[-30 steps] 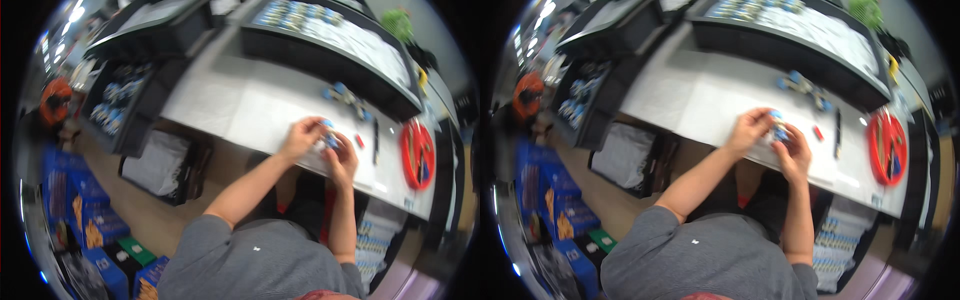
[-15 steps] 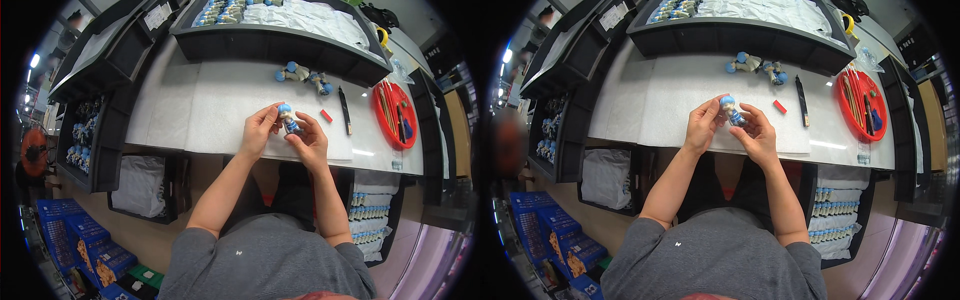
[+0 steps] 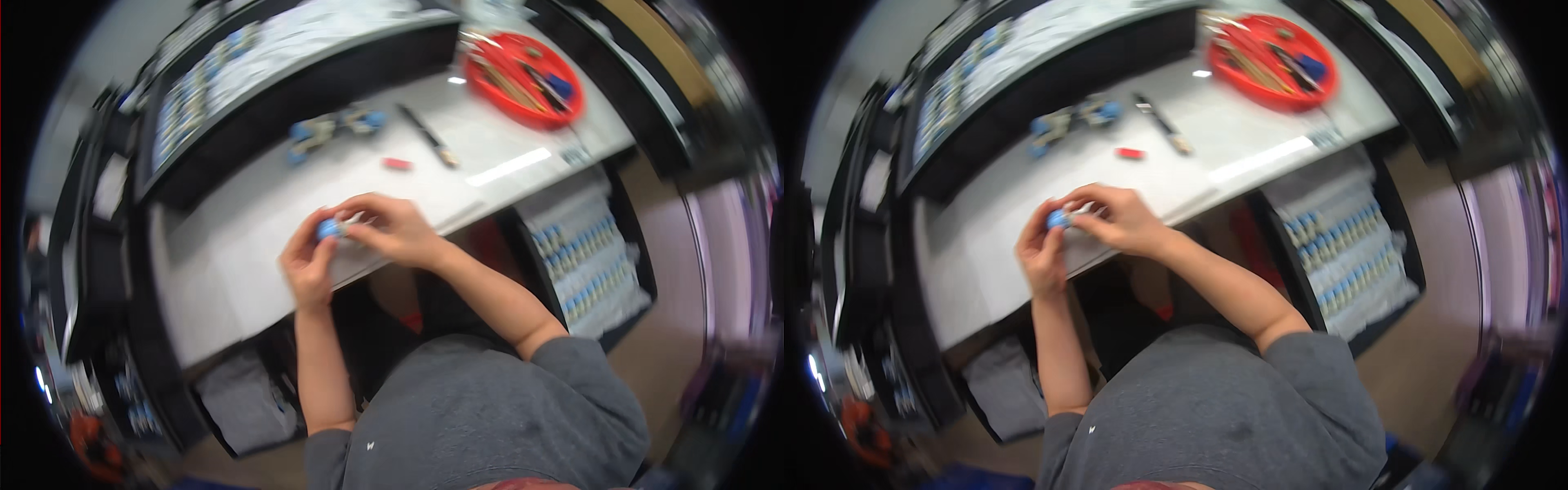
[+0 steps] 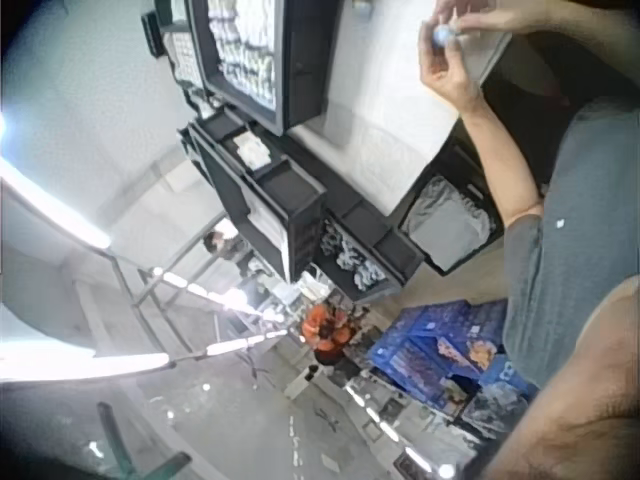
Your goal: Sort and organize small toy figures into shipping trays.
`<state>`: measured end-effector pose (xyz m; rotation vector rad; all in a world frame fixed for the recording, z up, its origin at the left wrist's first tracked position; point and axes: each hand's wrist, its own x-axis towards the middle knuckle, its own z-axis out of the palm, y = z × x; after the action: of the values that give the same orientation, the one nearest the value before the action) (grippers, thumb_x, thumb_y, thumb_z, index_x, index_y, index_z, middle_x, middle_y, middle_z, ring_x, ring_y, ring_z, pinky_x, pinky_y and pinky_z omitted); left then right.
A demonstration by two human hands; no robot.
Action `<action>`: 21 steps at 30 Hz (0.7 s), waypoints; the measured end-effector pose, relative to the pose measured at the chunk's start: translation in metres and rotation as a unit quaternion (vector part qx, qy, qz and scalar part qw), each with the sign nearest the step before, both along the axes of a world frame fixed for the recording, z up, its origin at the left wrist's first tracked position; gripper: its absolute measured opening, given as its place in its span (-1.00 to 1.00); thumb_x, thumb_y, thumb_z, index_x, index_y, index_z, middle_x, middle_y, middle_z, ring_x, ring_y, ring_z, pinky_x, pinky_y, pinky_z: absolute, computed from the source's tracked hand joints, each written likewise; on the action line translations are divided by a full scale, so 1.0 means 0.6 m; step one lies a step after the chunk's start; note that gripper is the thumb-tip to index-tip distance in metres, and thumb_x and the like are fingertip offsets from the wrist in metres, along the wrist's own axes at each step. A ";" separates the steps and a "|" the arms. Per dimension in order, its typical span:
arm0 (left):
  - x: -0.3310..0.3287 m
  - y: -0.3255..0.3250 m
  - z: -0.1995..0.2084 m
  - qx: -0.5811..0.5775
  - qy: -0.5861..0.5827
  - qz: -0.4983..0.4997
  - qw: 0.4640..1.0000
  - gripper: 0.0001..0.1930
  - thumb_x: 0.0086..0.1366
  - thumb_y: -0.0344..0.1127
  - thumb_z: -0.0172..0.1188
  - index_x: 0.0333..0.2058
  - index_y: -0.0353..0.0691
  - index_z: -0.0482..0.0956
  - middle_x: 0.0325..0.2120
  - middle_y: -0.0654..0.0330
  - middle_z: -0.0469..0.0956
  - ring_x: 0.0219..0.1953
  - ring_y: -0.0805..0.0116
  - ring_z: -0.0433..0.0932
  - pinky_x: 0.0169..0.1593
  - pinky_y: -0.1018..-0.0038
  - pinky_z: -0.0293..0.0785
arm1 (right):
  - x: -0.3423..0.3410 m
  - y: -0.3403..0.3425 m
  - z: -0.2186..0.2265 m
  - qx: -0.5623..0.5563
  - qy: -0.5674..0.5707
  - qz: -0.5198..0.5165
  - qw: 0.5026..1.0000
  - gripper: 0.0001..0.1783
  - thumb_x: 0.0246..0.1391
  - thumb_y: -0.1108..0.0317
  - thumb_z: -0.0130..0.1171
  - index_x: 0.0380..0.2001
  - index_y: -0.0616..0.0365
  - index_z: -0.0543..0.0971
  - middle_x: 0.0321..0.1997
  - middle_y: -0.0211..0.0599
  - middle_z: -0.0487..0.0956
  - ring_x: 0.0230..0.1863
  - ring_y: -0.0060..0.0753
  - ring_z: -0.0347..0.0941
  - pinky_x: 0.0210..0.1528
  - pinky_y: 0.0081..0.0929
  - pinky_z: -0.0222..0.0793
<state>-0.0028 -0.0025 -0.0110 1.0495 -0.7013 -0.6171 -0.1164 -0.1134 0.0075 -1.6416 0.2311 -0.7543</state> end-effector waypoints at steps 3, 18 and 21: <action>-0.008 -0.004 0.017 0.004 -0.046 -0.021 0.999 -0.60 0.05 -0.57 0.06 -0.07 -0.46 0.35 -0.08 0.00 0.38 -0.11 0.30 0.40 -0.05 0.47 0.30 | -0.054 -0.015 0.021 -0.012 -0.005 -0.064 0.998 -0.77 -0.12 0.50 0.15 -0.30 0.25 0.49 -0.37 -0.24 0.53 -0.38 -0.52 0.45 -0.34 -0.63 0.37; -0.008 -0.012 0.009 0.062 -0.087 0.000 0.994 -0.72 0.08 -0.59 0.02 -0.17 -0.37 0.44 -0.14 0.07 0.42 -0.23 0.42 0.40 -0.18 0.60 0.33 | -0.583 -0.214 -0.302 -0.030 0.323 -0.688 0.649 -0.79 -0.15 0.35 0.20 -0.38 0.16 0.56 -0.43 -0.30 0.56 -0.45 -0.46 0.48 -0.34 -0.53 0.37; -0.001 0.001 0.017 0.080 -0.086 0.023 0.993 -0.72 0.07 -0.61 0.02 -0.19 -0.37 0.45 -0.16 0.07 0.42 -0.25 0.41 0.41 -0.17 0.58 0.33 | -0.574 -0.219 -0.353 -0.050 0.352 -0.677 0.645 -0.80 -0.16 0.36 0.17 -0.37 0.14 0.56 -0.40 -0.21 0.55 -0.37 -0.27 0.49 -0.27 -0.41 0.36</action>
<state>-0.0036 -0.0019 -0.0008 1.2752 -0.7853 -0.5546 -0.4610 -0.2448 -0.2041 -1.5839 2.2016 -1.1213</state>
